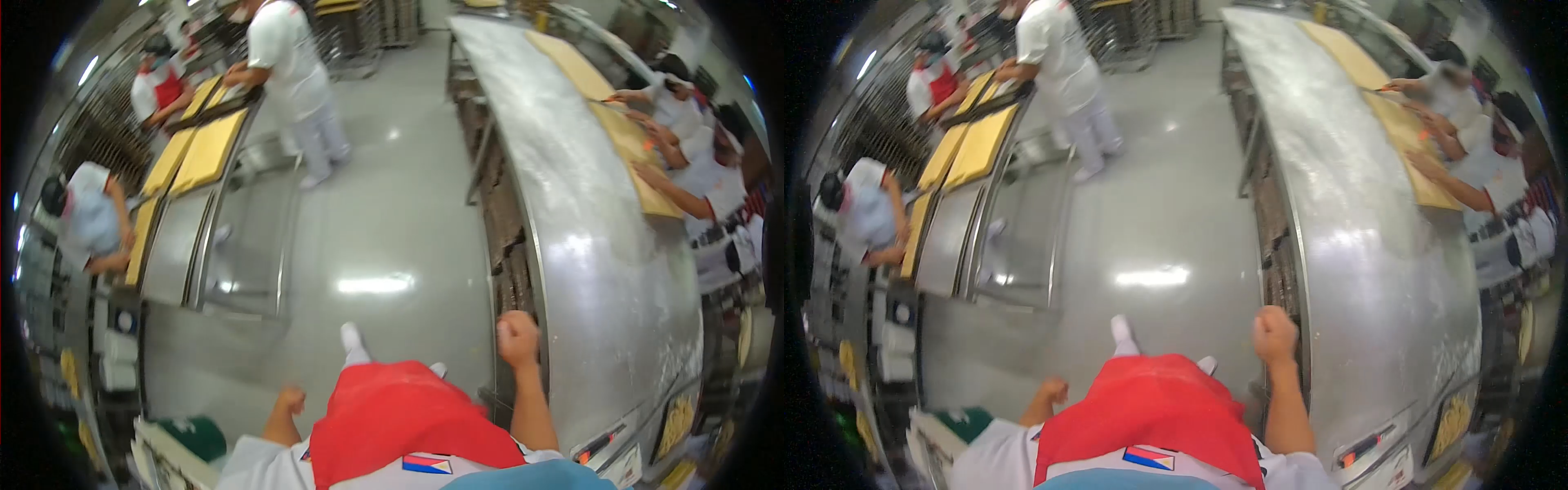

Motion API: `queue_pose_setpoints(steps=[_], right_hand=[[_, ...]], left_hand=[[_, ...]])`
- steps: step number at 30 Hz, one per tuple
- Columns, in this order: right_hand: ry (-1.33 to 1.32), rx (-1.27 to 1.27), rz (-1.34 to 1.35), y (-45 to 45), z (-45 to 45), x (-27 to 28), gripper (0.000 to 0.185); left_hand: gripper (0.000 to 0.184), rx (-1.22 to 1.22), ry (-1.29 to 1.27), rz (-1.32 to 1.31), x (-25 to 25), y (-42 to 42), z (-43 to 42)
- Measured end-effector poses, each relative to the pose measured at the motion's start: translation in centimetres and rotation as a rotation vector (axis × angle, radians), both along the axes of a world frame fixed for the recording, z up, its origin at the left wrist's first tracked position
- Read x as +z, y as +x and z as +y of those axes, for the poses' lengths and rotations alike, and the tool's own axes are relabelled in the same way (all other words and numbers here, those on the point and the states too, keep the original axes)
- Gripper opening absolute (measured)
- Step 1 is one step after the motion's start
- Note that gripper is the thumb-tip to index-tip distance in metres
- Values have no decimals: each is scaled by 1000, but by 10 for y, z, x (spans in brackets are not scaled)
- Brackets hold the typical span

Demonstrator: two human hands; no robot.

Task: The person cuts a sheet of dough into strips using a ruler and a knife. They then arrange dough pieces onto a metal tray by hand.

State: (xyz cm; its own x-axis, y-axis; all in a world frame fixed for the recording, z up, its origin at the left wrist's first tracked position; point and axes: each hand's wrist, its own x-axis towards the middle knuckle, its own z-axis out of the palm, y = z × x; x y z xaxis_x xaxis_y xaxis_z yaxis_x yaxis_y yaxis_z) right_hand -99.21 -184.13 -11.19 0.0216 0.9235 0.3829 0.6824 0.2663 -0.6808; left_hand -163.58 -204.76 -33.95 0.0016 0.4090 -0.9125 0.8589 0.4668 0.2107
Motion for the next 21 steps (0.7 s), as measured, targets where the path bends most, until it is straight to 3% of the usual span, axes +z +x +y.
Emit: queue_pose_setpoints(steps=[1, 2, 3, 5, 6, 7, 8, 10, 11, 13, 16, 18, 21], right_hand=[[-66, 25, -53, -18, 13, -17, 13], [-136, 66, -99, -36, 26, -35, 18], [-115, 48, -102, -52, 40, -57, 18], [-264, 87, -205, -88, 60, -93, 29], [-242, 85, -207, -99, 66, -114, 29], [-254, 131, -303, -103, 69, -136, 35], [-267, 179, -401, -110, 73, -149, 41], [-607, 79, -163, -135, 78, -140, 38], [-597, 86, -169, -147, 84, -143, 38], [-895, -93, -331, -163, 94, -157, 36], [-808, -72, -451, -175, 101, -167, 38], [-751, -69, -558, -178, 117, -177, 43], [-750, -89, -592, -199, 140, -175, 42]], left_hand=[[21, 901, -129, 45, -5, 12, -3], [24, 745, -28, 120, 18, 24, 8], [26, 586, 66, 214, 86, 59, 36], [26, 580, 433, 213, 62, 32, 51], [27, 568, 779, 225, 50, 14, 60], [27, 573, 800, 222, 41, -10, 72], [26, 687, 955, 291, 34, -36, 83], [24, 905, 1187, 398, 39, -82, 105], [22, 1002, 1257, 435, 45, -107, 108], [24, 1201, 1388, 543, 54, -166, 113], [27, 1055, 1554, 761, 122, -212, 118], [30, 606, 1625, 900, 184, -215, 138], [34, 439, 1563, 868, 202, -238, 181]])
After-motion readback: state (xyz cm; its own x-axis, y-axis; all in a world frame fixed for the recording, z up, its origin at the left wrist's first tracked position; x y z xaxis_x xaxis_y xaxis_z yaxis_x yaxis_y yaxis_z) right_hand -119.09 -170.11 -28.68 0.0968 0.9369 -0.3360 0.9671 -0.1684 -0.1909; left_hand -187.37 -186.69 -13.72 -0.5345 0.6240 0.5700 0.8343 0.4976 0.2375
